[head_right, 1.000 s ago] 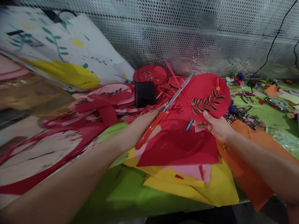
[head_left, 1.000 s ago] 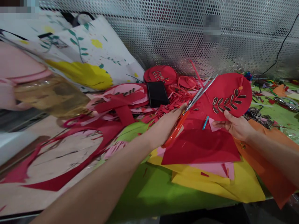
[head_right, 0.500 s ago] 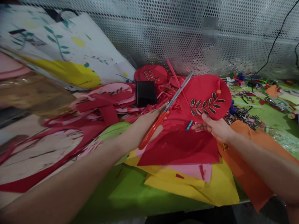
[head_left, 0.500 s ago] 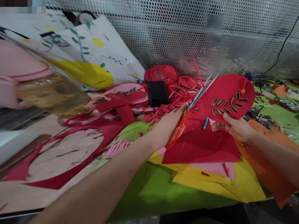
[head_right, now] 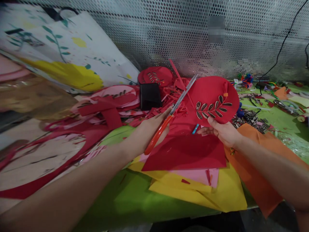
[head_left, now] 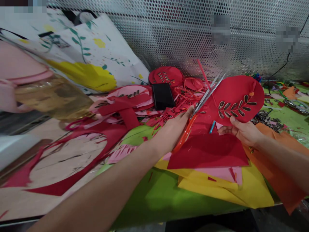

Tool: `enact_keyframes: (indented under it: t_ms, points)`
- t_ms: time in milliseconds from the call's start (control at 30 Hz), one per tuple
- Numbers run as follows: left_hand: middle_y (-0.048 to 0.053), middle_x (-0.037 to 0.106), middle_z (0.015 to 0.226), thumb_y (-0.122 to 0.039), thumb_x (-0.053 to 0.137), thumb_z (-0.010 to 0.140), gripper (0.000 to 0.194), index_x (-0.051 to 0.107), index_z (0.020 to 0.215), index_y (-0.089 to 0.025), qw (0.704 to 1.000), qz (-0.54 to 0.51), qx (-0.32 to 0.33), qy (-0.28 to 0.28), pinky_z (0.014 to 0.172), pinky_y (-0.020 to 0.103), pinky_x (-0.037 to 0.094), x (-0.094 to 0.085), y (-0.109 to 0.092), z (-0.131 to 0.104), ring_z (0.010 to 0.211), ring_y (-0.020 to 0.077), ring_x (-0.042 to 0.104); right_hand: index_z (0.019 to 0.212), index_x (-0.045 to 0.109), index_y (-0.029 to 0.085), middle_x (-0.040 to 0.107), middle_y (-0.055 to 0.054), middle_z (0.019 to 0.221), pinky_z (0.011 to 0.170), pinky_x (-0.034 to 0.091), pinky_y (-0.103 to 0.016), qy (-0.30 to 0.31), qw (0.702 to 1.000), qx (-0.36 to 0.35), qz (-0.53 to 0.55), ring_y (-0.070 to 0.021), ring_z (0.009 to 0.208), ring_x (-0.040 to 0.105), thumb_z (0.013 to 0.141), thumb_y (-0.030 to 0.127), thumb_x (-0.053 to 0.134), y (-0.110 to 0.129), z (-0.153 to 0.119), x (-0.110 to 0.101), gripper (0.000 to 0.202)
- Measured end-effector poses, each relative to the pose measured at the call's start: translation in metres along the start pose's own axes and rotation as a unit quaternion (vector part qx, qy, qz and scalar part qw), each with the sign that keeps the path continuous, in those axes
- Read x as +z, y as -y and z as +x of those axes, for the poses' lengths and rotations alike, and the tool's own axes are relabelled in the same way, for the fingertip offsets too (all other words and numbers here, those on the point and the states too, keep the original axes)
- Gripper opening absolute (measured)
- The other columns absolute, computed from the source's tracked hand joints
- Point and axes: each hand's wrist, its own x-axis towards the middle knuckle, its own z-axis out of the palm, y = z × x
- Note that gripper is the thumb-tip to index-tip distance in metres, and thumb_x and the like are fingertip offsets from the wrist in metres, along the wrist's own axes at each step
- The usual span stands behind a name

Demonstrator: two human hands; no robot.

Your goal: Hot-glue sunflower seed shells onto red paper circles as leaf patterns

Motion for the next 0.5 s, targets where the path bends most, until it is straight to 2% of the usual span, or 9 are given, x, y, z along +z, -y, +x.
enact_keyframes:
  t_ms: [100,233,400,500]
  points:
    - [0.015,0.062,0.113,-0.008,0.041,0.077,0.065,0.028,0.14,-0.015,1.0,0.008,-0.012,0.003,0.081,0.037,0.05,-0.0008,-0.0018,0.001,0.094,0.0262,0.064,0.081,0.063,0.022,0.069,0.0,0.064,0.069,0.055,-0.034,0.009,1.0,0.006,0.002,-0.0171,0.066,0.068,0.065,0.05,0.072,-0.0008,0.0009,-0.0016,0.034]
    - [0.014,0.066,0.1,-0.011,0.041,0.08,0.05,0.042,0.129,-0.01,0.999,0.0,-0.034,-0.002,0.075,0.034,0.05,-0.0014,-0.0057,0.0027,0.085,0.0241,0.065,0.083,0.063,0.022,0.069,0.001,0.063,0.067,0.055,-0.03,0.016,1.0,-0.001,0.0,-0.0155,0.065,0.067,0.066,0.049,0.071,-0.0017,0.0012,-0.0011,0.033]
    - [0.007,0.066,0.091,-0.015,0.045,0.079,0.045,0.049,0.124,-0.015,0.995,-0.053,-0.057,-0.058,0.074,0.028,0.048,-0.0032,-0.0074,0.0033,0.077,0.0187,0.063,0.081,0.062,0.021,0.07,0.0,0.065,0.065,0.055,-0.029,0.003,1.0,0.008,0.02,-0.0154,0.064,0.068,0.065,0.047,0.074,-0.0023,0.0019,-0.001,0.033]
    - [0.006,0.065,0.089,-0.016,0.047,0.08,0.046,0.049,0.125,-0.015,0.989,-0.077,-0.098,-0.079,0.076,0.027,0.046,-0.0081,-0.0047,0.0038,0.078,0.0181,0.062,0.083,0.061,0.02,0.07,0.0,0.065,0.063,0.056,-0.031,-0.02,0.999,0.008,0.036,-0.0165,0.062,0.068,0.064,0.046,0.074,-0.0029,0.0041,-0.0031,0.035]
